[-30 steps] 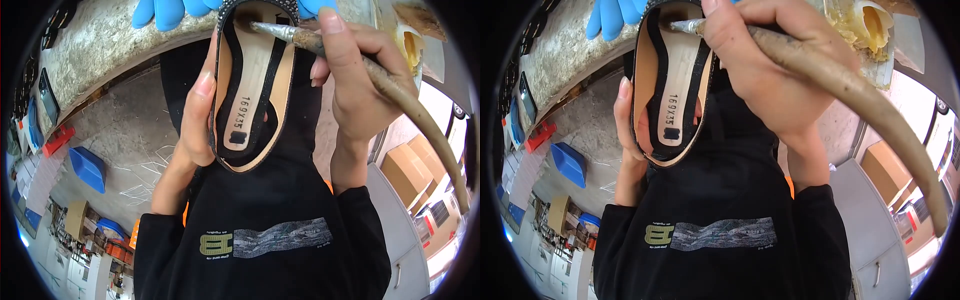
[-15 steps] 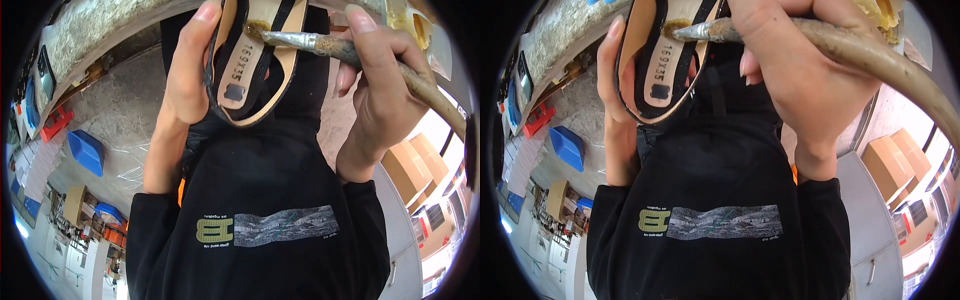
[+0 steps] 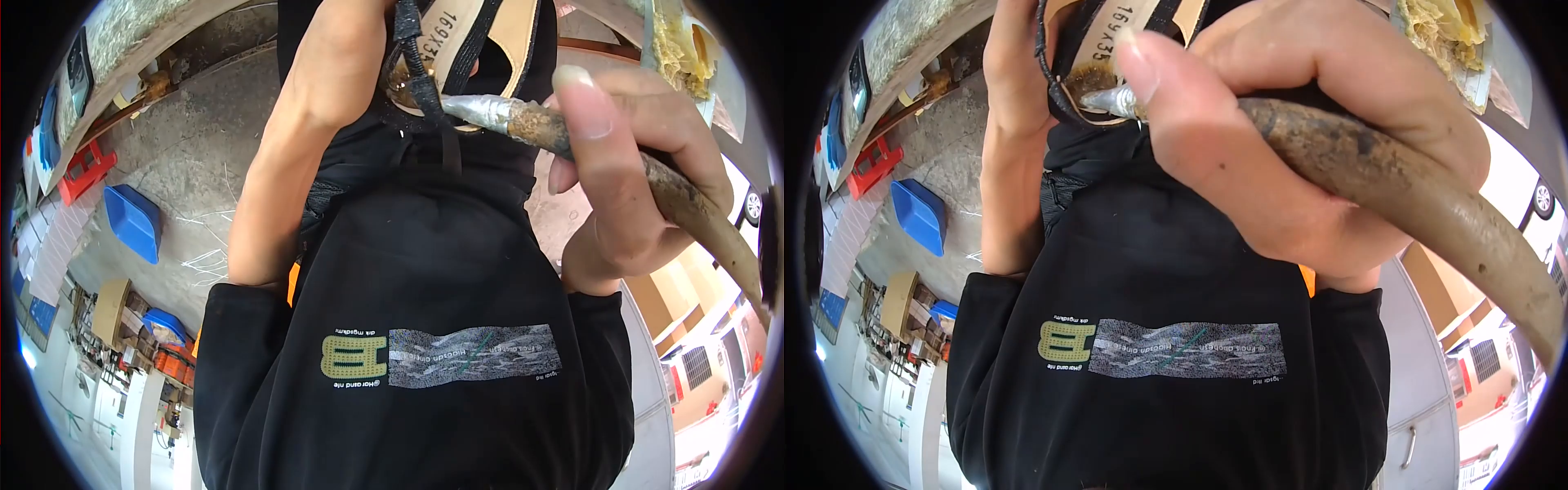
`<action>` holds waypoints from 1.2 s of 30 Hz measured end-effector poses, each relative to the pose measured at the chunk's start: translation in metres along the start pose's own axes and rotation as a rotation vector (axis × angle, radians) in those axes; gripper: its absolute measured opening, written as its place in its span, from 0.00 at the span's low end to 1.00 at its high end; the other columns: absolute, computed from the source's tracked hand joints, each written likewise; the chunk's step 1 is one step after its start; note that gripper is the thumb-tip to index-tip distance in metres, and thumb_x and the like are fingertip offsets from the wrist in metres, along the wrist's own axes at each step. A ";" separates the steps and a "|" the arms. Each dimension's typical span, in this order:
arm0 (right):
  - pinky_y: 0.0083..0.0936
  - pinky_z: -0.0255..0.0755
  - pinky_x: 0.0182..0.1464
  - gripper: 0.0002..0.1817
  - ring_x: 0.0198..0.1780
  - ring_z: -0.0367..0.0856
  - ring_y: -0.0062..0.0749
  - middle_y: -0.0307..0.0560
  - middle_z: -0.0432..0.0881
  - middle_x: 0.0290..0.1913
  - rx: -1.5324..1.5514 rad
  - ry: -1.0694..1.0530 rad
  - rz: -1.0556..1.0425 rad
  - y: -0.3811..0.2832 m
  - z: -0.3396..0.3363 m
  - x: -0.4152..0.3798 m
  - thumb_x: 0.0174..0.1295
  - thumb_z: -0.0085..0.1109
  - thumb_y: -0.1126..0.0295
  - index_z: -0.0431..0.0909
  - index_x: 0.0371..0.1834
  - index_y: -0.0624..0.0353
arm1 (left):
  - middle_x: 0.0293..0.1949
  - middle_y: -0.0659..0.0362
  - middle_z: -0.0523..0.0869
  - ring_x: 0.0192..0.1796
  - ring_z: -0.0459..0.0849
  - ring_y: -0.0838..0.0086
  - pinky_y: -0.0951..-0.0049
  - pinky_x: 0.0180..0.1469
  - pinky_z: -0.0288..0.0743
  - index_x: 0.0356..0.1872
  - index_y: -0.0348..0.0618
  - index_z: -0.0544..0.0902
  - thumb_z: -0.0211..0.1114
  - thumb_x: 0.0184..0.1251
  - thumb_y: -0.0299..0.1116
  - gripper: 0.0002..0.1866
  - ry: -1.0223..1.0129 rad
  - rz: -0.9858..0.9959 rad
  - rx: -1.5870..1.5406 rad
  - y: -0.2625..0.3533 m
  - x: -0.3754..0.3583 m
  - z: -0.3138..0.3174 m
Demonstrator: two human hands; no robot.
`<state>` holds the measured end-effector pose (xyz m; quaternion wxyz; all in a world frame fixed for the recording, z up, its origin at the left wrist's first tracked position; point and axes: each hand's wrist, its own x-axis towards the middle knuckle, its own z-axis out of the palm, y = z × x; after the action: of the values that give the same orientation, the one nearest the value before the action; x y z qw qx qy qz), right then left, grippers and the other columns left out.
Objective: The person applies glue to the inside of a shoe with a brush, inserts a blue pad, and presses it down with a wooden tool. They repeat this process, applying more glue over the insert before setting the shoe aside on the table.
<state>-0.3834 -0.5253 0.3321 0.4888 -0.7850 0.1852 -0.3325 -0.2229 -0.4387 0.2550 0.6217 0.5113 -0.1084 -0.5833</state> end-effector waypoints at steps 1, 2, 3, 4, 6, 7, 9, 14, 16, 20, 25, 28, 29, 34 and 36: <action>0.17 0.68 0.22 0.04 0.14 0.71 0.24 0.51 0.83 0.24 -0.001 -0.005 -0.004 -0.003 0.003 0.004 0.57 0.63 0.81 0.80 0.26 0.63 | 0.45 0.62 0.79 0.45 0.71 0.80 0.79 0.52 0.63 0.50 0.42 0.76 0.41 0.81 0.42 0.18 0.002 0.005 -0.003 0.001 0.000 -0.001; 0.17 0.68 0.22 0.04 0.15 0.71 0.24 0.51 0.83 0.25 0.001 -0.040 -0.020 -0.002 0.008 0.009 0.57 0.63 0.82 0.80 0.26 0.64 | 0.46 0.62 0.79 0.46 0.71 0.80 0.78 0.53 0.63 0.51 0.42 0.76 0.41 0.81 0.42 0.18 -0.032 0.023 0.001 0.001 0.000 -0.002; 0.17 0.69 0.22 0.04 0.15 0.72 0.24 0.51 0.83 0.25 0.002 -0.075 -0.036 0.002 -0.002 0.012 0.56 0.64 0.82 0.81 0.26 0.64 | 0.47 0.61 0.79 0.47 0.72 0.79 0.78 0.54 0.63 0.53 0.41 0.76 0.40 0.81 0.42 0.19 -0.067 0.041 0.006 0.002 0.001 -0.003; 0.17 0.69 0.22 0.03 0.15 0.72 0.24 0.51 0.83 0.25 0.003 -0.110 -0.052 0.003 -0.001 0.018 0.56 0.64 0.83 0.81 0.27 0.65 | 0.48 0.61 0.80 0.47 0.72 0.79 0.77 0.54 0.64 0.54 0.41 0.76 0.40 0.81 0.42 0.20 -0.102 0.060 0.010 0.002 0.002 -0.003; 0.16 0.69 0.22 0.03 0.16 0.73 0.24 0.51 0.83 0.25 0.003 -0.178 -0.086 0.006 -0.009 0.026 0.55 0.65 0.84 0.81 0.27 0.66 | 0.49 0.61 0.80 0.48 0.72 0.79 0.77 0.55 0.64 0.55 0.41 0.77 0.40 0.81 0.42 0.20 -0.139 0.085 0.014 0.003 0.003 -0.002; 0.16 0.69 0.22 0.03 0.16 0.73 0.25 0.51 0.84 0.25 0.003 -0.211 -0.102 0.009 -0.013 0.031 0.54 0.65 0.84 0.82 0.27 0.66 | 0.52 0.60 0.80 0.50 0.73 0.78 0.76 0.57 0.63 0.57 0.40 0.76 0.40 0.81 0.42 0.21 -0.113 0.098 0.019 0.003 0.002 -0.001; 0.16 0.70 0.22 0.03 0.17 0.74 0.25 0.51 0.84 0.26 0.003 -0.276 -0.135 0.000 -0.004 0.046 0.53 0.66 0.85 0.82 0.28 0.67 | 0.56 0.58 0.80 0.54 0.74 0.76 0.74 0.61 0.63 0.62 0.39 0.75 0.39 0.81 0.43 0.23 -0.060 0.122 0.030 0.002 0.002 0.003; 0.14 0.70 0.21 0.05 0.18 0.76 0.26 0.52 0.84 0.27 0.000 -0.429 -0.214 -0.011 0.005 0.063 0.50 0.68 0.88 0.83 0.29 0.70 | 0.65 0.55 0.77 0.62 0.74 0.71 0.71 0.67 0.61 0.69 0.37 0.71 0.39 0.81 0.44 0.27 -0.057 0.182 0.381 0.005 0.006 -0.003; 0.14 0.71 0.21 0.06 0.19 0.77 0.26 0.52 0.85 0.27 -0.004 -0.486 -0.244 -0.002 -0.005 0.074 0.49 0.69 0.89 0.84 0.30 0.71 | 0.67 0.54 0.76 0.64 0.73 0.69 0.70 0.69 0.61 0.70 0.36 0.70 0.38 0.82 0.44 0.28 -0.068 0.201 0.498 0.009 0.007 -0.002; 0.13 0.71 0.20 0.08 0.20 0.78 0.27 0.52 0.85 0.28 -0.044 -0.591 -0.306 0.047 -0.065 0.114 0.47 0.71 0.91 0.85 0.31 0.73 | 0.52 0.46 0.86 0.46 0.88 0.63 0.72 0.44 0.81 0.65 0.35 0.72 0.41 0.79 0.49 0.29 -0.058 0.091 0.182 0.025 -0.012 0.016; 0.24 0.73 0.33 0.29 0.34 0.78 0.34 0.56 0.81 0.46 -0.099 -0.055 -0.443 0.044 -0.069 0.047 0.61 0.50 0.41 0.85 0.38 0.57 | 0.79 0.46 0.58 0.77 0.63 0.60 0.63 0.76 0.59 0.81 0.35 0.48 0.31 0.80 0.43 0.34 -0.131 0.356 0.109 0.003 -0.003 0.009; 0.21 0.77 0.41 0.29 0.40 0.81 0.30 0.53 0.85 0.50 -0.247 -0.067 -0.373 0.029 -0.045 0.011 0.51 0.74 0.45 0.89 0.46 0.58 | 0.80 0.46 0.58 0.78 0.62 0.61 0.64 0.77 0.57 0.81 0.34 0.47 0.31 0.80 0.42 0.34 -0.108 0.362 0.111 -0.004 -0.003 0.010; 0.22 0.80 0.42 0.26 0.41 0.82 0.30 0.50 0.86 0.50 -0.316 0.002 -0.324 0.023 -0.026 0.003 0.49 0.78 0.56 0.88 0.47 0.61 | 0.80 0.46 0.58 0.78 0.61 0.61 0.64 0.77 0.57 0.81 0.34 0.46 0.31 0.81 0.41 0.33 -0.094 0.348 0.112 -0.005 -0.003 0.010; 0.23 0.81 0.45 0.16 0.40 0.85 0.34 0.49 0.88 0.47 -0.556 0.023 -0.415 0.064 0.000 0.034 0.53 0.76 0.70 0.84 0.43 0.66 | 0.80 0.47 0.58 0.79 0.59 0.60 0.64 0.78 0.54 0.81 0.34 0.45 0.31 0.81 0.40 0.33 -0.149 0.315 -0.001 -0.004 -0.002 0.019; 0.22 0.79 0.39 0.12 0.36 0.82 0.32 0.48 0.86 0.44 -0.578 0.079 -0.530 0.074 0.002 0.037 0.52 0.74 0.77 0.83 0.39 0.66 | 0.80 0.47 0.58 0.79 0.59 0.60 0.64 0.78 0.54 0.81 0.34 0.45 0.31 0.80 0.40 0.33 -0.152 0.303 -0.052 -0.005 -0.003 0.019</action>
<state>-0.3532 -0.5798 0.2782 0.1374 -0.8975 0.0807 -0.4112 -0.2410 -0.4449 0.2610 0.7054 0.4273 -0.2160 -0.5227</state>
